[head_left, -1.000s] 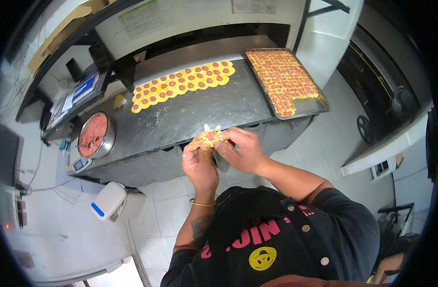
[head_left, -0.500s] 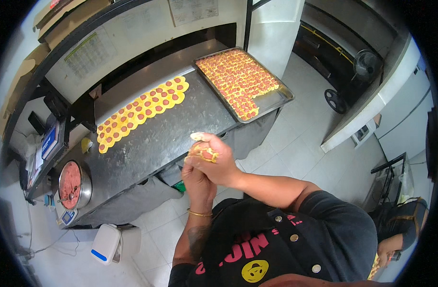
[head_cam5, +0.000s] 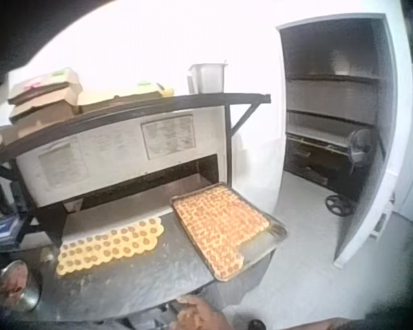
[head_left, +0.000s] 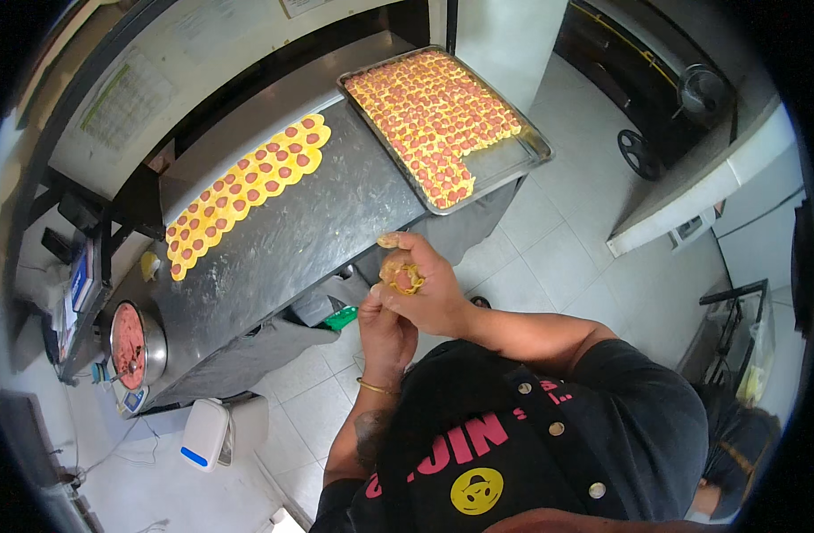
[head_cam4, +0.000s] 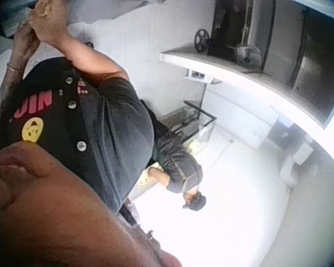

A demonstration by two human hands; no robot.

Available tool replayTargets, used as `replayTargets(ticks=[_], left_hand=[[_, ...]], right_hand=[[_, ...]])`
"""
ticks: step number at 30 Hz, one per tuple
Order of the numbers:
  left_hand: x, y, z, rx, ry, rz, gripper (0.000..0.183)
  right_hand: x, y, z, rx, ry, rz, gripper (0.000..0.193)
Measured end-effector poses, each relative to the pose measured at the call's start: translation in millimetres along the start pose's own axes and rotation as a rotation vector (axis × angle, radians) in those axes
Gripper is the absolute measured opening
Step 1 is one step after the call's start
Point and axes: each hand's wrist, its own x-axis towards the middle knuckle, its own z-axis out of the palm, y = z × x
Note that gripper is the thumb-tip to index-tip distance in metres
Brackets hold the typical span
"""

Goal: The person repeatedly picks a yellow scalloped base, places a small round meat patty on it, folds the base into a cup, and places it on a metal tray. The process is repeated continuously to fill the tray with assembled items.

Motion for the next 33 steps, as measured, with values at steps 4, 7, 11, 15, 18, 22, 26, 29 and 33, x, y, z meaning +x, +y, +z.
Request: replayTargets(ticks=[4, 7, 11, 15, 18, 22, 26, 29, 33], left_hand=[[31, -35, 21, 0.026, 0.058, -0.001, 0.018], [64, -48, 40, -0.028, 0.041, -0.088, 0.018], [84, -93, 68, 0.036, 0.111, -0.096, 0.016], [101, -133, 60, 0.040, 0.099, -0.072, 0.018], [109, -139, 71, -0.029, 0.126, -0.167, 0.026], [120, -132, 109, -0.273, 0.267, -0.300, 0.045], [130, -129, 115, -0.214, 0.249, -0.370, 0.064], [136, -133, 107, -0.178, 0.263, -0.392, 0.070], [154, -136, 89, -0.149, 0.237, -0.360, 0.072]], right_hand=[[20, 14, -44, -0.003, 0.070, -0.025, 0.065], [35, 17, -93, 0.047, -0.108, -0.063, 0.059], [53, 45, -144, 0.000, -0.010, -0.011, 0.047], [65, 70, -180, -0.029, -0.095, -0.079, 0.037], [73, 88, -210, -0.093, -0.206, -0.178, 0.032], [81, 100, -231, -0.121, -0.234, -0.175, 0.021], [85, 122, -229, 0.087, -0.144, -0.336, 0.020], [76, 142, -227, 0.066, -0.188, -0.237, 0.023], [102, 139, -248, -0.083, -0.359, -0.198, 0.040]])
